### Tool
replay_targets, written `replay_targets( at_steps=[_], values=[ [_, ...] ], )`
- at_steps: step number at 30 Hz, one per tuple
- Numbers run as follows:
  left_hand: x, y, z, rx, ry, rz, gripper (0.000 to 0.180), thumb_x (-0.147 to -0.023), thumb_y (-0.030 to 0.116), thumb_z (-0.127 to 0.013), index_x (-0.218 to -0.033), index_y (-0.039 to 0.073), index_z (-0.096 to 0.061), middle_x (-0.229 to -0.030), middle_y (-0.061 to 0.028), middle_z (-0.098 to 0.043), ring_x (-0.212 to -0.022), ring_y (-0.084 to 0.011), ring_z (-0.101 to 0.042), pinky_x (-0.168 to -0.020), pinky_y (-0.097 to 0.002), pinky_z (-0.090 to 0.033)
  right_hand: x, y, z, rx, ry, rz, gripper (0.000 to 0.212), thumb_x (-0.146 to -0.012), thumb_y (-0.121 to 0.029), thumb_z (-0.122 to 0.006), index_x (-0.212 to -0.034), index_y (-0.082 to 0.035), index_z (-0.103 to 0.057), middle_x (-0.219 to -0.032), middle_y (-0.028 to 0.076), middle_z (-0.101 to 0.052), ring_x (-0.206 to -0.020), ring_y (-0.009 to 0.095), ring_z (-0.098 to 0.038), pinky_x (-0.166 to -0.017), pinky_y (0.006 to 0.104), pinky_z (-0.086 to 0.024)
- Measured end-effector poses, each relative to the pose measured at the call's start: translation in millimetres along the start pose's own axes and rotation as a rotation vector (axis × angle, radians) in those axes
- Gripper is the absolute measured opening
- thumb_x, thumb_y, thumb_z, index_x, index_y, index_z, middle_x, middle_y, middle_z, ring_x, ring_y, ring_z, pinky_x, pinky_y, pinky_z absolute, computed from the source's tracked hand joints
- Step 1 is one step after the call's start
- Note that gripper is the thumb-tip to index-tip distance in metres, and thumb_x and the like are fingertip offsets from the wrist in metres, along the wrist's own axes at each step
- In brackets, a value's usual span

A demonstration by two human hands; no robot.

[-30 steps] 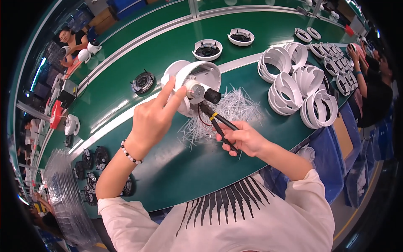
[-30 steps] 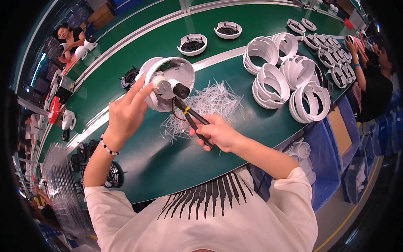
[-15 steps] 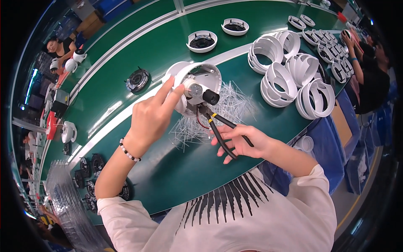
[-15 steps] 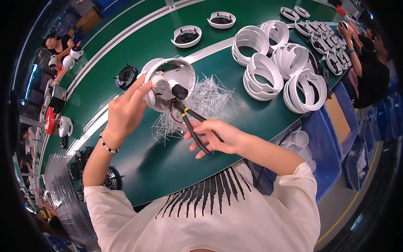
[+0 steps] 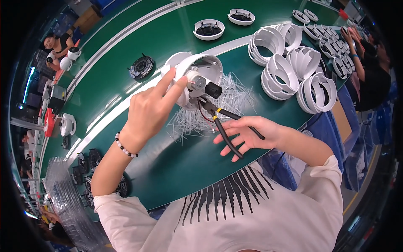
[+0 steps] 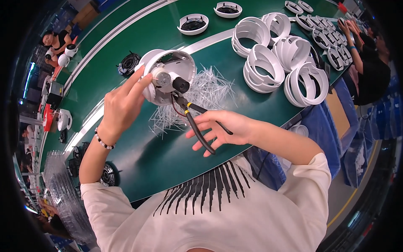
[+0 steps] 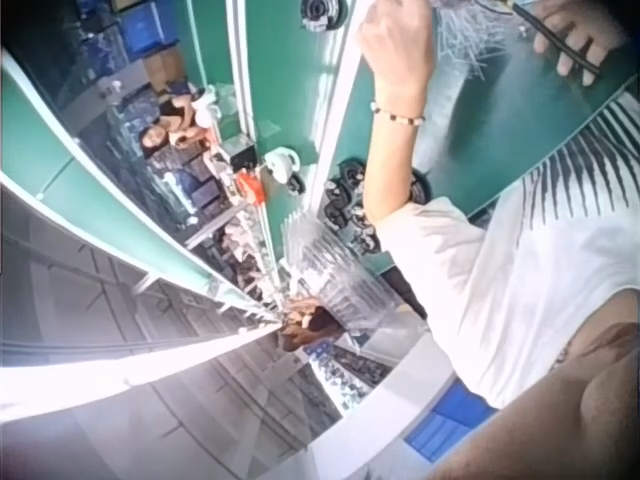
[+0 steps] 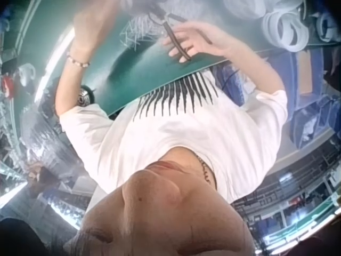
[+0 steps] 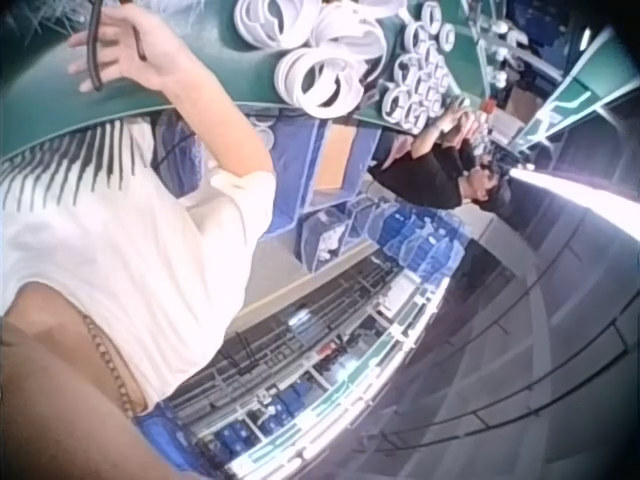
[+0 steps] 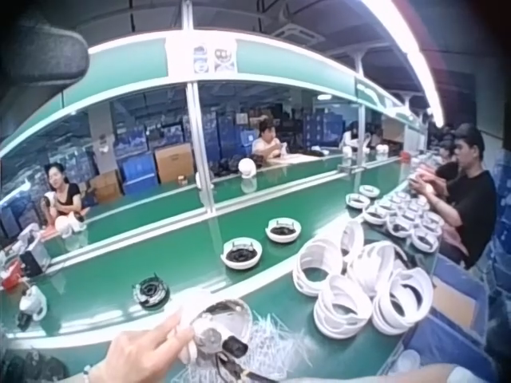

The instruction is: Assembling electronic lighting components and housings on a factory assembly line.

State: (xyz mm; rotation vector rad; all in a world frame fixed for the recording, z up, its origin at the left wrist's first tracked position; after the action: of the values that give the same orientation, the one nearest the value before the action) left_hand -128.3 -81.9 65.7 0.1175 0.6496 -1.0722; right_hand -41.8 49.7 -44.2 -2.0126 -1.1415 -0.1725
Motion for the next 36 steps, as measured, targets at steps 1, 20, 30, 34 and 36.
replay_targets(
  at_steps=[1,20,30,34,36],
  values=[
    [0,2,0,0.002,0.002,-0.009,0.042,-0.063,0.003,-0.055,-0.104,0.010,-0.056,-0.104,-0.0127,-0.057,-0.049,-0.0138,-0.055,-0.041,-0.0244,-0.043,-1,-1,1,-0.001,0.004,0.009,0.039,-0.085,-0.032,-0.044,-0.107,0.000,-0.044,-0.109,0.016,-0.050,-0.092,0.030,-0.055,-0.071,0.0431,-0.049],
    [-13,-6,-7,0.229,-0.121,0.152,0.056,-0.054,-0.004,-0.070,-0.106,0.011,-0.052,-0.103,-0.0096,-0.059,-0.075,-0.0218,-0.062,-0.061,-0.0288,-0.051,1,1,-10,-0.038,0.134,0.105,0.037,-0.088,-0.039,-0.034,-0.098,-0.005,-0.044,-0.091,0.007,-0.051,-0.072,0.025,-0.059,-0.065,0.0384,-0.050],
    [-22,-14,-11,0.337,-0.197,0.249,0.050,-0.059,0.002,-0.070,-0.103,0.015,-0.051,-0.082,-0.0075,-0.062,-0.063,-0.0217,-0.062,-0.052,-0.0301,-0.045,8,-13,-12,0.039,0.206,0.159,0.040,-0.090,-0.039,-0.030,-0.098,-0.001,-0.041,-0.085,0.008,-0.050,-0.058,0.020,-0.056,-0.049,0.0325,-0.049],
    [-22,-14,-8,0.338,-0.186,0.241,0.051,-0.058,0.002,-0.071,-0.103,0.015,-0.051,-0.085,-0.0075,-0.062,-0.064,-0.0221,-0.062,-0.051,-0.0297,-0.045,10,-10,-13,0.034,0.196,0.168,0.040,-0.090,-0.039,-0.030,-0.099,-0.002,-0.042,-0.087,0.009,-0.050,-0.060,0.020,-0.056,-0.051,0.0335,-0.049],
    [-21,-14,-6,0.345,-0.180,0.242,0.051,-0.058,0.001,-0.071,-0.103,0.015,-0.051,-0.086,-0.0075,-0.062,-0.065,-0.0222,-0.062,-0.051,-0.0295,-0.046,12,-5,-17,-0.021,0.132,0.142,0.041,-0.089,-0.040,-0.031,-0.102,-0.002,-0.042,-0.089,0.011,-0.051,-0.064,0.022,-0.057,-0.056,0.0358,-0.050]
  ],
)
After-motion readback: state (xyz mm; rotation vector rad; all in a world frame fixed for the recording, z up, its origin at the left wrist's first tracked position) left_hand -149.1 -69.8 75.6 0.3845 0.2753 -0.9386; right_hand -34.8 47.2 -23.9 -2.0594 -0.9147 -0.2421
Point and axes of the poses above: each hand's wrist, its own x-axis away from the middle knuckle, its own z-axis out of the back of the hand, y = z × x, the point moved 7 cm from there along -x, towards the middle knuckle
